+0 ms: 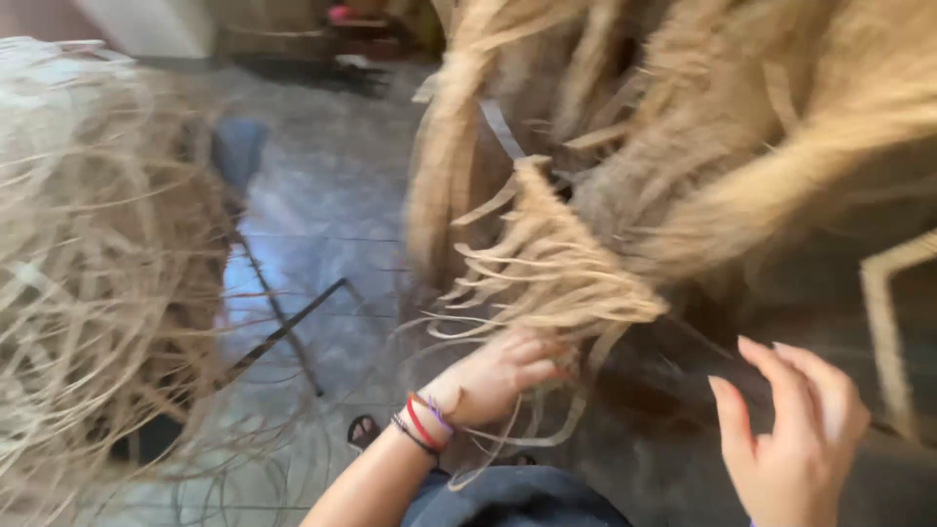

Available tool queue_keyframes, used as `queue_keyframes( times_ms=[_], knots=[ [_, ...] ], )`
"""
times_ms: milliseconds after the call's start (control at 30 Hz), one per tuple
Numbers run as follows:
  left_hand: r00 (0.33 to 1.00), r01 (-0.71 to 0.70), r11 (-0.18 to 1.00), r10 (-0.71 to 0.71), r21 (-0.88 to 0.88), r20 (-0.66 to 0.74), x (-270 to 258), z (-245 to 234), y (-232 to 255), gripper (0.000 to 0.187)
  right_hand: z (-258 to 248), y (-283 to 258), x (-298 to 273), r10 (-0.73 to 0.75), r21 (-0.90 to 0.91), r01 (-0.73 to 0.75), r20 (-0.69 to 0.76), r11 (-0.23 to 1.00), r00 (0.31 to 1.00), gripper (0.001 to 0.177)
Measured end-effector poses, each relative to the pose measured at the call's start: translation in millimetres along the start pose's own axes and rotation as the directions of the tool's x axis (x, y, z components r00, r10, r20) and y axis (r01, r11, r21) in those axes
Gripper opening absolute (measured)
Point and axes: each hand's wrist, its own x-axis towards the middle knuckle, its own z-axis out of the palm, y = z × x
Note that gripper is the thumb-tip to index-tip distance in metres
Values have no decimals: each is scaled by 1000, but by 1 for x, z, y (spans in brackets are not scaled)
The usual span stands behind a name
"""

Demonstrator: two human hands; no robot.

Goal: Weaving and knotting natural fiber strands onto a circular metal frame

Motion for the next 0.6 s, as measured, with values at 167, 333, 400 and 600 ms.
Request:
queue_keyframes(
  times_ms=[167, 333, 400, 600],
  knots=[
    [964, 267, 941, -257, -209, 74, -75, -65, 12, 70, 59, -114, 31, -170, 401, 176, -51, 899, 984, 20],
    [802, 360, 915, -404, -184, -440, -143, -184, 32, 32, 126, -248, 71, -411, 681, 271, 48, 680, 910, 25],
    [687, 440, 881, -455, -175, -567, -177, -217, 36, 19, 144, -297, 82, -499, 744, 298, 55, 598, 865, 27],
    [460, 581, 792, -510, -187, -727, -280, -276, 25, 13, 193, -429, 119, -649, 890, 276, 28, 362, 760, 27]
  ],
)
